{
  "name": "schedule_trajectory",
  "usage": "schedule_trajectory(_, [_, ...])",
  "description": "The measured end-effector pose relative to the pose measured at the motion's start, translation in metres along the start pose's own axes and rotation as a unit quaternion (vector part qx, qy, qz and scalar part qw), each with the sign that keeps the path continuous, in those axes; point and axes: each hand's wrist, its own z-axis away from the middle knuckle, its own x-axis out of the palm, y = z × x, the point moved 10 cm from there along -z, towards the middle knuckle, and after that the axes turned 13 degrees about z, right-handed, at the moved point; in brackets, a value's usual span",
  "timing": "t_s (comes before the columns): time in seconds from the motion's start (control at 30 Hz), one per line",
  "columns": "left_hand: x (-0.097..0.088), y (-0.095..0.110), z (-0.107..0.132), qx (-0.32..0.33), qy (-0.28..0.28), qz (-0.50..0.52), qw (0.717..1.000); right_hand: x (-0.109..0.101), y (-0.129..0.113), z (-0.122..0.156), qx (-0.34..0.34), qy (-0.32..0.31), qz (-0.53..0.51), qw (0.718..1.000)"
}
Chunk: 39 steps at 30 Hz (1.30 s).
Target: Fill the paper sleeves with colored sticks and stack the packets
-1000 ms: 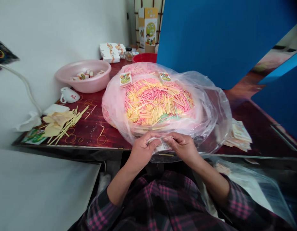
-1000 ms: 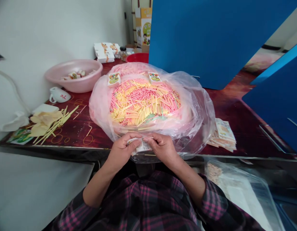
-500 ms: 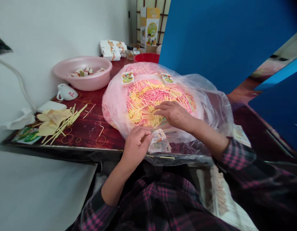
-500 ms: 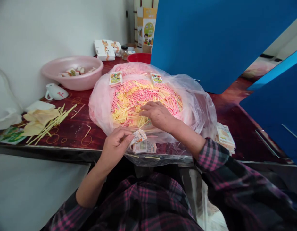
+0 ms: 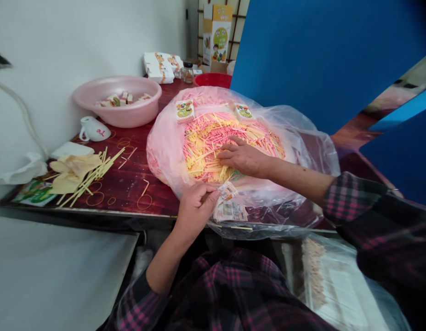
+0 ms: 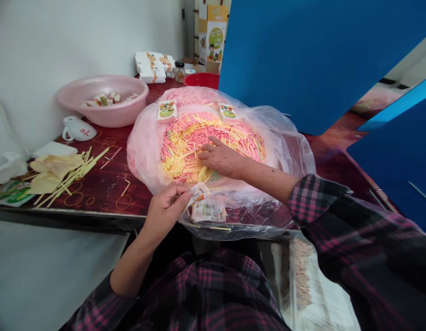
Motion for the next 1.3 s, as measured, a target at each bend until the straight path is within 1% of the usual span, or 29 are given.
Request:
schedule_trajectory(0.07, [-0.002,-0.006,0.0,-0.021,0.009,0.005,1.0,0.004,0.002,0.001,0.001,0.009,-0.025,1.0])
schedule_trajectory(0.13, [-0.003,-0.011,0.0,-0.041,0.019,0.012,0.999,0.009,0.007,0.002,0.019,0.019,-0.07,0.997])
schedule_trajectory(0.2, [-0.005,-0.015,0.001,-0.054,0.028,0.024,0.998,0.016,0.016,0.004,0.058,0.021,-0.123,0.99])
schedule_trajectory(0.3, [-0.006,-0.015,0.0,-0.055,0.04,0.043,0.997,0.025,0.028,0.006,0.128,0.018,-0.183,0.975])
schedule_trajectory(0.43, [-0.013,-0.013,-0.001,-0.035,0.08,0.093,0.992,0.022,0.038,0.005,0.2,0.023,-0.204,0.958])
schedule_trajectory(0.5, [-0.016,-0.016,-0.002,-0.04,0.103,0.139,0.984,0.018,0.041,0.005,0.236,0.022,-0.205,0.95])
schedule_trajectory(0.57, [-0.016,-0.024,-0.001,-0.065,0.123,0.193,0.971,0.015,0.044,0.007,0.271,0.027,-0.22,0.937])
schedule_trajectory(0.67, [-0.015,-0.037,0.001,-0.108,0.153,0.259,0.947,0.01,0.047,0.011,0.314,0.055,-0.256,0.913])
schedule_trajectory(0.73, [-0.014,-0.042,0.003,-0.129,0.165,0.284,0.936,0.01,0.048,0.012,0.333,0.066,-0.269,0.901])
schedule_trajectory(0.83, [-0.013,-0.046,0.004,-0.146,0.174,0.295,0.928,0.011,0.053,0.012,0.362,0.063,-0.275,0.888])
schedule_trajectory(0.9, [-0.014,-0.046,0.004,-0.15,0.182,0.3,0.924,0.009,0.058,0.016,0.394,0.076,-0.294,0.867])
schedule_trajectory(0.97, [-0.015,-0.045,0.004,-0.146,0.191,0.308,0.921,0.004,0.06,0.022,0.422,0.117,-0.333,0.835])
schedule_trajectory(1.03, [-0.016,-0.043,0.003,-0.131,0.197,0.322,0.917,0.0,0.056,0.027,0.427,0.16,-0.368,0.81])
schedule_trajectory(1.07, [-0.016,-0.041,0.002,-0.122,0.199,0.33,0.915,0.001,0.05,0.027,0.416,0.165,-0.377,0.811])
schedule_trajectory(1.1, [-0.016,-0.04,0.001,-0.113,0.199,0.337,0.913,0.003,0.042,0.025,0.397,0.155,-0.377,0.822])
schedule_trajectory(1.17, [-0.016,-0.037,0.0,-0.098,0.197,0.347,0.911,0.009,0.027,0.021,0.357,0.118,-0.359,0.854])
schedule_trajectory(1.2, [-0.016,-0.035,0.0,-0.093,0.195,0.348,0.912,0.009,0.023,0.022,0.346,0.11,-0.35,0.863])
schedule_trajectory(1.23, [-0.015,-0.034,0.0,-0.089,0.193,0.348,0.913,0.006,0.022,0.026,0.347,0.118,-0.349,0.862])
schedule_trajectory(1.27, [-0.015,-0.033,0.0,-0.085,0.192,0.346,0.914,-0.001,0.024,0.032,0.359,0.141,-0.363,0.848])
schedule_trajectory(1.3, [-0.014,-0.032,0.0,-0.084,0.192,0.344,0.915,-0.01,0.028,0.04,0.377,0.177,-0.39,0.821])
